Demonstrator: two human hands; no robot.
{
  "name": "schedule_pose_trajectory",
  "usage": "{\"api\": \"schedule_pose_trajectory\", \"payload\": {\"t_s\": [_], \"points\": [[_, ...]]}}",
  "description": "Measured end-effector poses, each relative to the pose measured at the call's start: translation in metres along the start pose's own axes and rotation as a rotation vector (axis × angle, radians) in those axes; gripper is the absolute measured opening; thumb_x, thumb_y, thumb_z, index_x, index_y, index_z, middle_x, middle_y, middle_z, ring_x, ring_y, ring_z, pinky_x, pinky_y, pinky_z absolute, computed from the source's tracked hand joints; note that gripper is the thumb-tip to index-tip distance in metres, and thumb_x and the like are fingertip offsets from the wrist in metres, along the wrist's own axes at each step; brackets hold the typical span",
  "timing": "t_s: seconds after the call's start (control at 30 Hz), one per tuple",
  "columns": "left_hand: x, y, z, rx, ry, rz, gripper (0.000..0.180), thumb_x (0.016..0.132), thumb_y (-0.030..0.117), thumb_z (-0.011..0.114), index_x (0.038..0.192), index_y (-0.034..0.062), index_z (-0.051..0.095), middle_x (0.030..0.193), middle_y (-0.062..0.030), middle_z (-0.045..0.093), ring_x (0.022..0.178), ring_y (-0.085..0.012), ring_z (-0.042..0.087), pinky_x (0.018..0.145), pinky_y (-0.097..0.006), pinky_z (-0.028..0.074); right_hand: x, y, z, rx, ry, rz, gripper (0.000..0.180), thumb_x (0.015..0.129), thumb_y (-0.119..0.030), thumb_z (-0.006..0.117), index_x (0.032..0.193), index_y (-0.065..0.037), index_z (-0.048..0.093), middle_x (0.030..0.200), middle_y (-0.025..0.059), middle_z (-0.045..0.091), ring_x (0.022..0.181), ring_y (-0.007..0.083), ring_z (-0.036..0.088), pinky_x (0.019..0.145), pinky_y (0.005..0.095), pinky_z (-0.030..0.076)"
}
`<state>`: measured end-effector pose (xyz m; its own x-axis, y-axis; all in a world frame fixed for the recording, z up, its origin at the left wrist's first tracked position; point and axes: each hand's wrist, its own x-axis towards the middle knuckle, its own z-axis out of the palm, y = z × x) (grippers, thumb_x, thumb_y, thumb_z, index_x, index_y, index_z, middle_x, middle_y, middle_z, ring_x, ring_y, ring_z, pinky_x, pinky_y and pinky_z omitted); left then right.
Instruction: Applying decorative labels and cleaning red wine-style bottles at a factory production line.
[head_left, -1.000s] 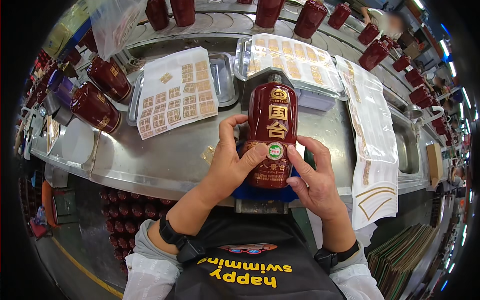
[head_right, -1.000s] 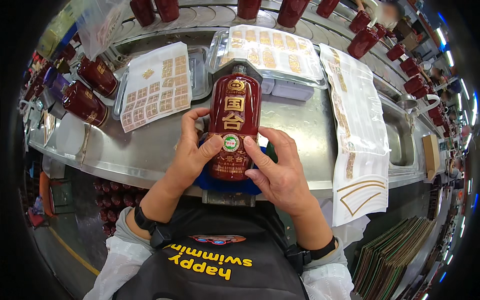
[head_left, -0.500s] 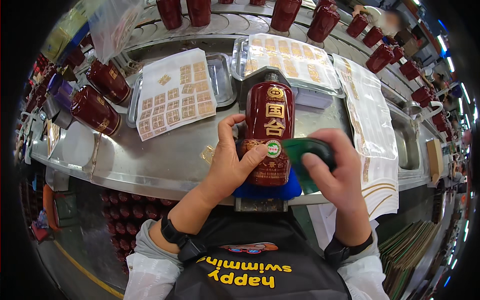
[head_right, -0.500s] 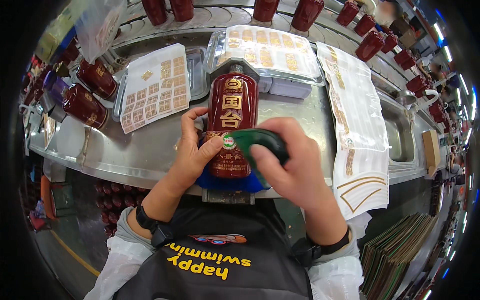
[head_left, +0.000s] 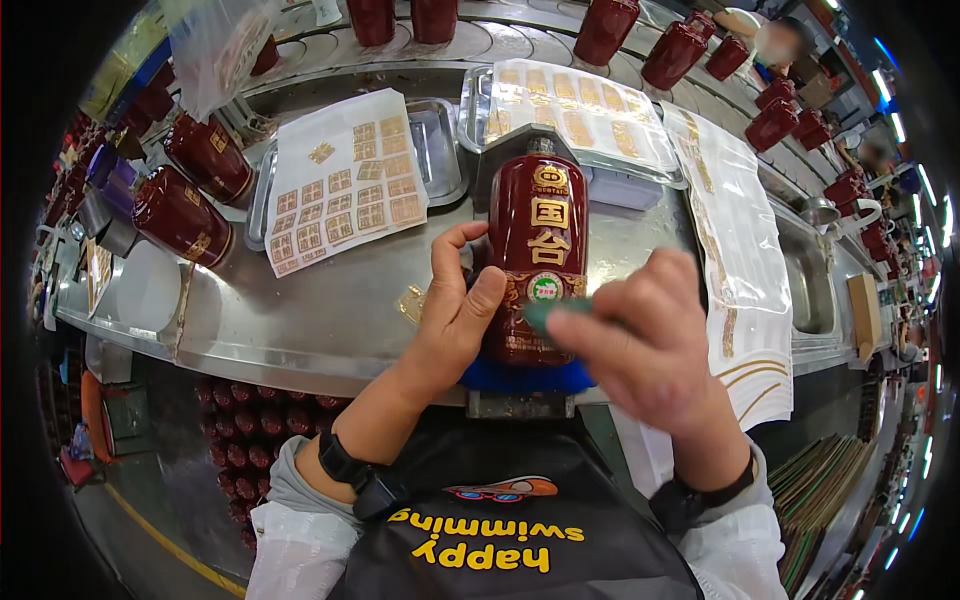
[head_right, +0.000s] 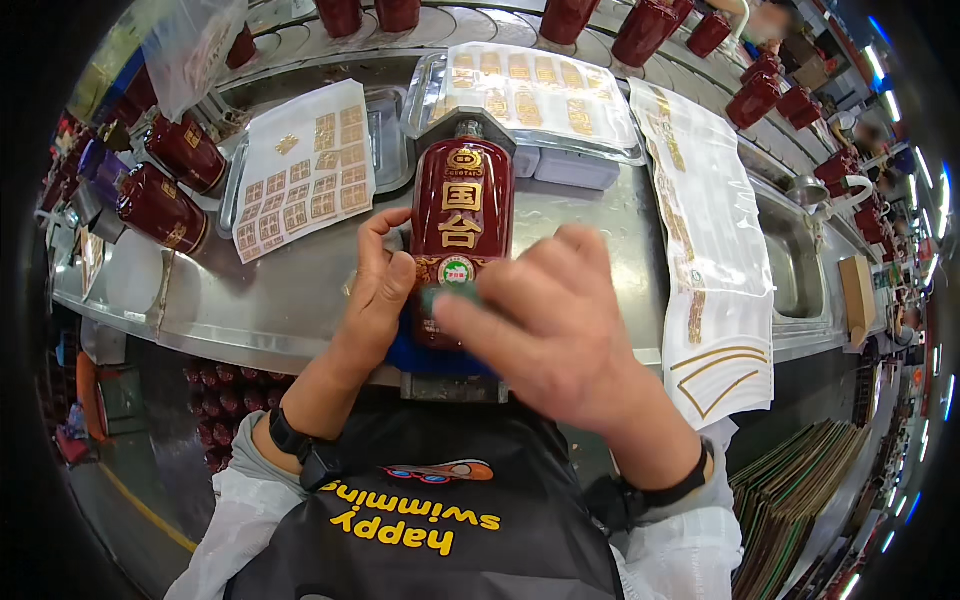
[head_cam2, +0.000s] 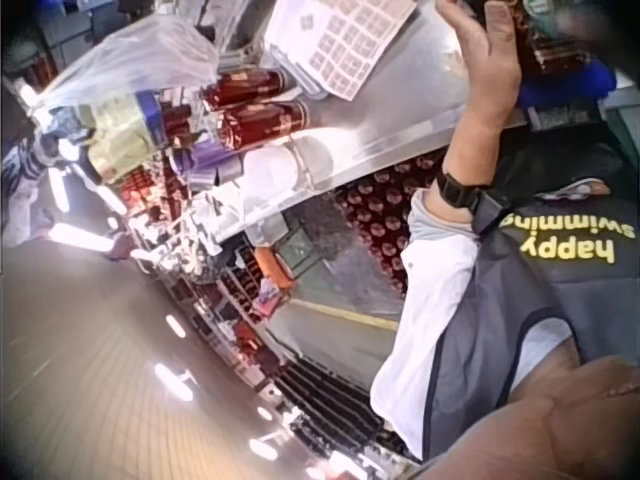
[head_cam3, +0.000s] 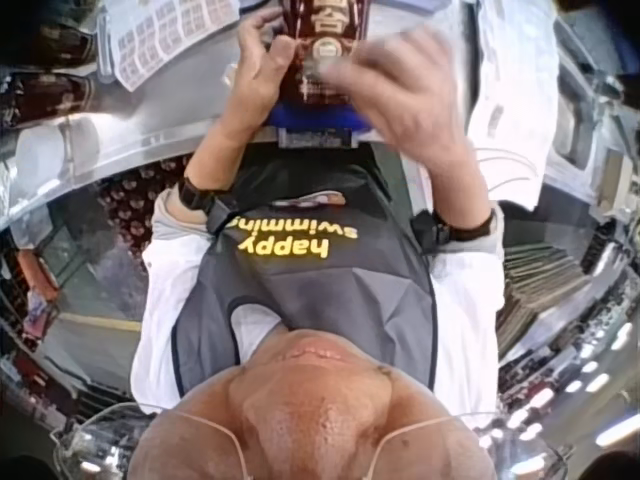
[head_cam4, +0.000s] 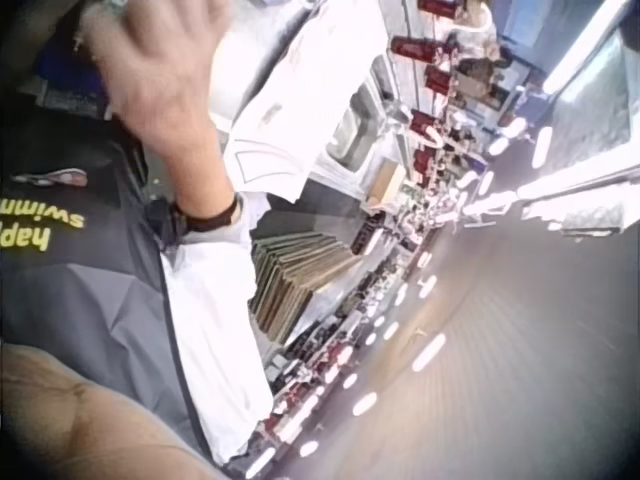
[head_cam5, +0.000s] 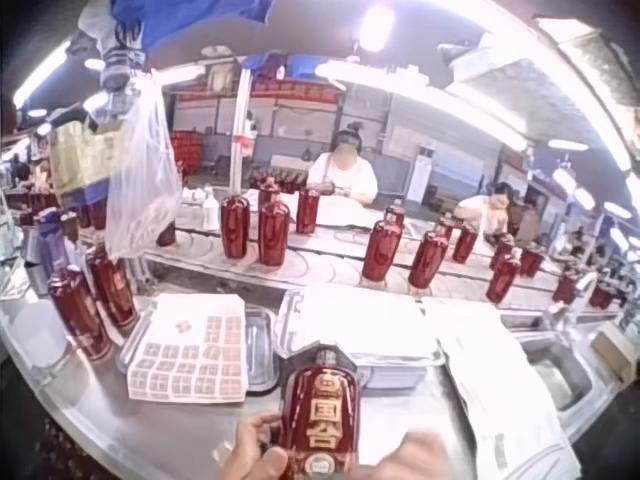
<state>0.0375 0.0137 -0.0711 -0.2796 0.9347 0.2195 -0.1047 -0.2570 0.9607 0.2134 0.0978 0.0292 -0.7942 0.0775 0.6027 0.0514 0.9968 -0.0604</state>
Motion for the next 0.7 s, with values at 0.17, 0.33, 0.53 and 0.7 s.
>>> {"api": "schedule_pose_trajectory", "payload": {"t_s": [0.17, 0.33, 0.53, 0.7], "points": [[-0.001, -0.013, -0.002, -0.01, 0.021, 0.067, 0.052, 0.102, 0.037, 0.045, 0.135, 0.0006, 0.028, 0.12, -0.0133, 0.053, 0.106, -0.0136, 0.051, 0.094, -0.029, 0.041, 0.01, -0.003, -0.011, 0.299, -0.328, 0.03, 0.022, 0.069, -0.014, 0.07, 0.09, -0.011, 0.066, 0.08, 0.0027, 0.055, 0.082, 0.0211, 0.057, 0.071, 0.0369, 0.041], [-0.002, -0.008, -0.007, -0.01, -0.067, -0.051, 0.059, 0.101, 0.04, 0.044, 0.14, 0.0005, 0.022, 0.127, -0.0132, 0.047, 0.116, -0.0143, 0.048, 0.097, -0.03, 0.04, 0.013, 0.027, 0.008, 0.123, 0.029, 0.466, 0.02, 0.078, -0.009, 0.071, 0.094, -0.001, 0.062, 0.081, 0.0157, 0.061, 0.072, 0.0332, 0.061, 0.064, 0.0389, 0.049], [-0.01, -0.009, -0.027, 0.346, -0.214, 0.139, 0.106, 0.079, 0.046, 0.073, 0.15, -0.0002, 0.009, 0.141, -0.0249, 0.038, 0.129, -0.0341, 0.04, 0.112, -0.043, 0.024, -0.009, 0.016, 0.004, 0.198, 0.085, 0.691, 0.017, 0.085, -0.006, 0.066, 0.1, 0.001, 0.061, 0.083, 0.0173, 0.063, 0.07, 0.029, 0.064, 0.063, 0.0338, 0.05], [-0.017, -0.005, -0.024, 0.782, -0.226, 0.18, 0.116, 0.069, 0.04, 0.081, 0.15, -0.0002, 0.009, 0.142, -0.0278, 0.035, 0.131, -0.046, 0.034, 0.113, -0.05, 0.019, -0.051, 0.005, 0.015, 0.213, 0.121, 0.378, 0.035, 0.08, 0.008, 0.062, 0.114, 0.004, 0.057, 0.114, 0.0223, 0.062, 0.099, 0.0375, 0.061, 0.085, 0.0416, 0.05]]}}
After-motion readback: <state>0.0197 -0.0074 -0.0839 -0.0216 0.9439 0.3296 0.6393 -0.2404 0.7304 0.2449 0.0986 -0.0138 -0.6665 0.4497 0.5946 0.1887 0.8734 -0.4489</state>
